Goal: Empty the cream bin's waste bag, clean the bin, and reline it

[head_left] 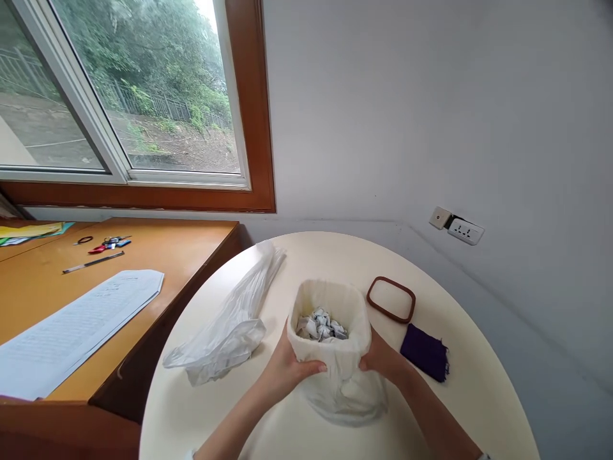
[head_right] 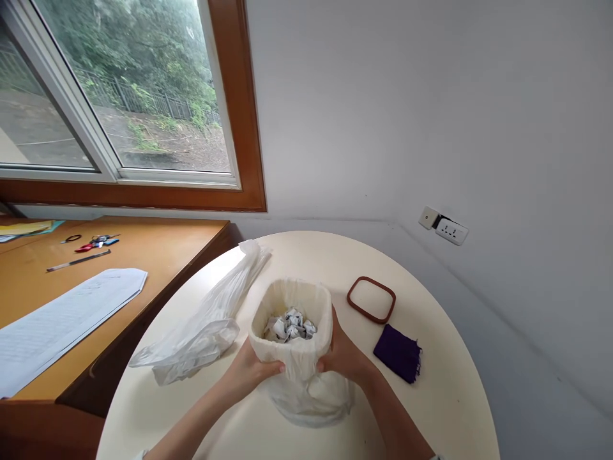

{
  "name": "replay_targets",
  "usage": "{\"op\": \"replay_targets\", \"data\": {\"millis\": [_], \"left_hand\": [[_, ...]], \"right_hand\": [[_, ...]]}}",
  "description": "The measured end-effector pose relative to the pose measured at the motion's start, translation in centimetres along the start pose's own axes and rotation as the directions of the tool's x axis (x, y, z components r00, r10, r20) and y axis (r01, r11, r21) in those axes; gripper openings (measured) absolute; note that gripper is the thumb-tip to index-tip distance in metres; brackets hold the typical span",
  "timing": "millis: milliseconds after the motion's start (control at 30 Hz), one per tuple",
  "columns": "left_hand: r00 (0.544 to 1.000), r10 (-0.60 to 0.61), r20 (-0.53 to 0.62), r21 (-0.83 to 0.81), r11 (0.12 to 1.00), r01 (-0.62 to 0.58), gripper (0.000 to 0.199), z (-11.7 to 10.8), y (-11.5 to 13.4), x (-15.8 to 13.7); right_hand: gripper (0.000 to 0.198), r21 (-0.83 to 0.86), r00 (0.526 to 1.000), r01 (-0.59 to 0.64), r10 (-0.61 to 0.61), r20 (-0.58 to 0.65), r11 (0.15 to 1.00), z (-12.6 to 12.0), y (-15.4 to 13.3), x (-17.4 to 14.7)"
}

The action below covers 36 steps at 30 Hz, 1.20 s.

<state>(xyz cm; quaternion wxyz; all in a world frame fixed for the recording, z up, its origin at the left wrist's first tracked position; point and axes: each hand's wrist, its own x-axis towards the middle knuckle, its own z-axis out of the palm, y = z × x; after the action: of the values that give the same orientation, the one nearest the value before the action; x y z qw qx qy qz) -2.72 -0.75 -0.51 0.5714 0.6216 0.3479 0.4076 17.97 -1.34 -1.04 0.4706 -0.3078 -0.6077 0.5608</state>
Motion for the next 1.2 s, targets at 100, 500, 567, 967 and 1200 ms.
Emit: {"op": "replay_targets", "data": {"millis": [100, 500, 567, 967, 1200], "left_hand": [[1.000, -0.014, -0.008, -0.007, 1.000, 0.014, 0.097, 0.0, -0.9, 0.1], [0.984, 0.082, -0.160, 0.161, 0.985, -0.056, 0.096, -2.1, -1.0, 1.3], [0.967, 0.117, -0.227, 0.229, 0.971, -0.064, 0.089, -2.6, -1.5, 1.2], [0.826, 0.518, -0.224, 0.648, 0.712, -0.271, 0.057, 0.9, 2.3, -1.6], [0.890, 0.414, -0.194, 0.673, 0.716, -0.186, 0.039, 3.2, 2.9, -0.5]], "right_hand": [[0.112, -0.007, 0.998, -0.045, 0.045, -0.035, 0.999, 0.1, 1.2, -0.1], [0.104, -0.095, 0.978, -0.053, 0.033, -0.205, 0.994, 0.7, 1.2, -1.0], [0.084, -0.174, 0.957, -0.084, 0.031, -0.289, 0.981, -0.6, 1.3, -1.4], [0.036, -0.807, 0.799, -0.591, -0.143, -0.584, -0.006, -7.9, 3.1, -2.8], [0.024, -0.835, 0.824, -0.550, -0.173, -0.539, -0.015, -7.9, 4.0, -3.0]]}}
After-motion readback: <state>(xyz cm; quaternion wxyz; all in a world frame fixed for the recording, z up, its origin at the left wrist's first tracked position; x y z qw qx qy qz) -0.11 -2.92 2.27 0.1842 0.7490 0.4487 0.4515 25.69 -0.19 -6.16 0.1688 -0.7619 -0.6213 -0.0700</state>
